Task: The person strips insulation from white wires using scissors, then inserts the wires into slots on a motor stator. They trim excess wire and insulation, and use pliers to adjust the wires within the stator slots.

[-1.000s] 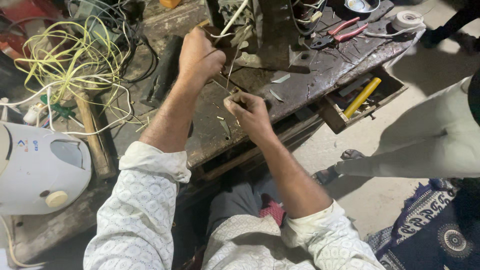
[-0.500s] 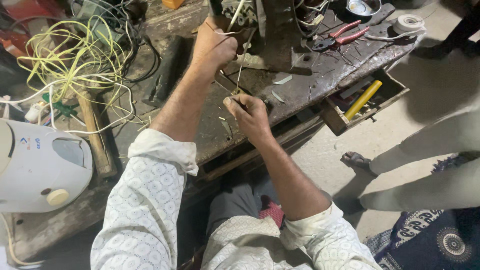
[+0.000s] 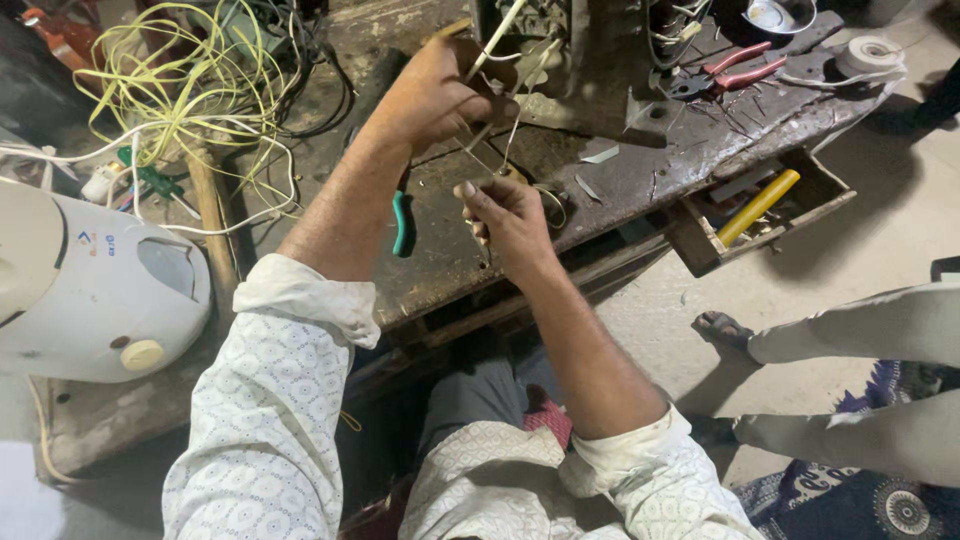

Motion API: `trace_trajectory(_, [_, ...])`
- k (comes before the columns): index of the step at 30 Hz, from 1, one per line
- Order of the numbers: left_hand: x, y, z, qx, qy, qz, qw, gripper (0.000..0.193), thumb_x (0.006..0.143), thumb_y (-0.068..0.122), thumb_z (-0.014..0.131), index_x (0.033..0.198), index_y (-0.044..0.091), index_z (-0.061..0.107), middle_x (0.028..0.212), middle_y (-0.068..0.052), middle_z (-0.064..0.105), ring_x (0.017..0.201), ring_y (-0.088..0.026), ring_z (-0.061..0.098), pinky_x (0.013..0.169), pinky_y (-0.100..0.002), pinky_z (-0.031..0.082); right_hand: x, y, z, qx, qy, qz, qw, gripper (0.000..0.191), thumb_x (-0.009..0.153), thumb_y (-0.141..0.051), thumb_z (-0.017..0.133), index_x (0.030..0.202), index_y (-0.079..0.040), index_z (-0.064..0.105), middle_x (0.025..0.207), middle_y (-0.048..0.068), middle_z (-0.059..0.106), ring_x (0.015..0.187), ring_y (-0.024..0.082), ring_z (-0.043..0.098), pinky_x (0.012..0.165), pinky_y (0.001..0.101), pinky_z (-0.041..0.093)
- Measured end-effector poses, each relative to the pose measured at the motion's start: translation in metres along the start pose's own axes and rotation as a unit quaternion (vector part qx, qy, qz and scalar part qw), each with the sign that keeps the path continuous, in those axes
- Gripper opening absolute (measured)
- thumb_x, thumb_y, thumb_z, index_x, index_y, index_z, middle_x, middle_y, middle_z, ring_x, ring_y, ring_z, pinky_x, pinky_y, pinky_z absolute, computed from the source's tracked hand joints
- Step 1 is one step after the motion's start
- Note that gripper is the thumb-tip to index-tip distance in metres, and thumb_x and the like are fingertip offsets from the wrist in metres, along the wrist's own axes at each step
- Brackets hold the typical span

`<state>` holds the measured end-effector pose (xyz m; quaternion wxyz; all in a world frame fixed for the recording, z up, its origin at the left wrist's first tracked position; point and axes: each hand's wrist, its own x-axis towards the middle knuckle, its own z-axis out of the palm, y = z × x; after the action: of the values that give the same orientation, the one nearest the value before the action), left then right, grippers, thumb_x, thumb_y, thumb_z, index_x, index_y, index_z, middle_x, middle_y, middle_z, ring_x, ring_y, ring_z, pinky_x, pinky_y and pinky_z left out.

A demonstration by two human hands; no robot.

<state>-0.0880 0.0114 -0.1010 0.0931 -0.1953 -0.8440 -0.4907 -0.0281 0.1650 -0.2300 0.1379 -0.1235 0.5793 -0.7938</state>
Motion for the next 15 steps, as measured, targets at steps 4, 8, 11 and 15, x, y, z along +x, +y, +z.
trace_trajectory(4, [0.009,0.002,0.009,0.148,0.018,-0.076,0.986,0.013,0.083,0.012,0.078,0.09,0.002,0.077,0.073,-0.01,0.072,0.066,-0.018,0.07,0.062,-0.036,0.055,0.001,0.0,-0.004,0.012,-0.002,-0.004,1.0,0.021,0.098,-0.025,0.073,0.104,-0.005,0.076,0.075,-0.002,0.066,0.06,0.003,0.056,0.051,0.0193,0.044])
trace_trajectory(8, [0.018,0.003,0.015,0.085,0.029,-0.062,0.994,0.014,0.082,0.006,0.065,0.091,0.004,0.076,0.075,-0.008,0.074,0.068,-0.016,0.073,0.061,-0.035,0.059,0.002,-0.004,-0.006,0.026,-0.004,-0.015,1.0,0.023,0.101,-0.025,0.07,0.104,-0.003,0.075,0.076,-0.001,0.065,0.061,0.004,0.056,0.05,0.0201,0.043])
trace_trajectory(11, [0.028,0.004,0.02,0.097,0.059,-0.036,0.993,0.021,0.078,0.003,0.068,0.096,0.003,0.078,0.078,-0.01,0.075,0.069,-0.02,0.073,0.064,-0.036,0.057,0.002,-0.008,-0.004,0.047,-0.002,-0.023,0.999,0.028,0.104,-0.028,0.065,0.106,-0.002,0.075,0.078,0.001,0.066,0.061,0.005,0.057,0.05,0.0213,0.044])
trace_trajectory(15, [0.033,0.004,0.025,-0.015,0.126,-0.07,0.989,0.043,0.066,0.001,0.068,0.109,0.001,0.064,0.077,-0.009,0.077,0.068,-0.02,0.075,0.059,-0.034,0.061,0.004,-0.017,-0.003,0.167,-0.018,-0.027,0.985,0.035,0.105,-0.031,0.061,0.112,0.001,0.072,0.083,0.004,0.068,0.064,0.009,0.06,0.052,0.0244,0.047])
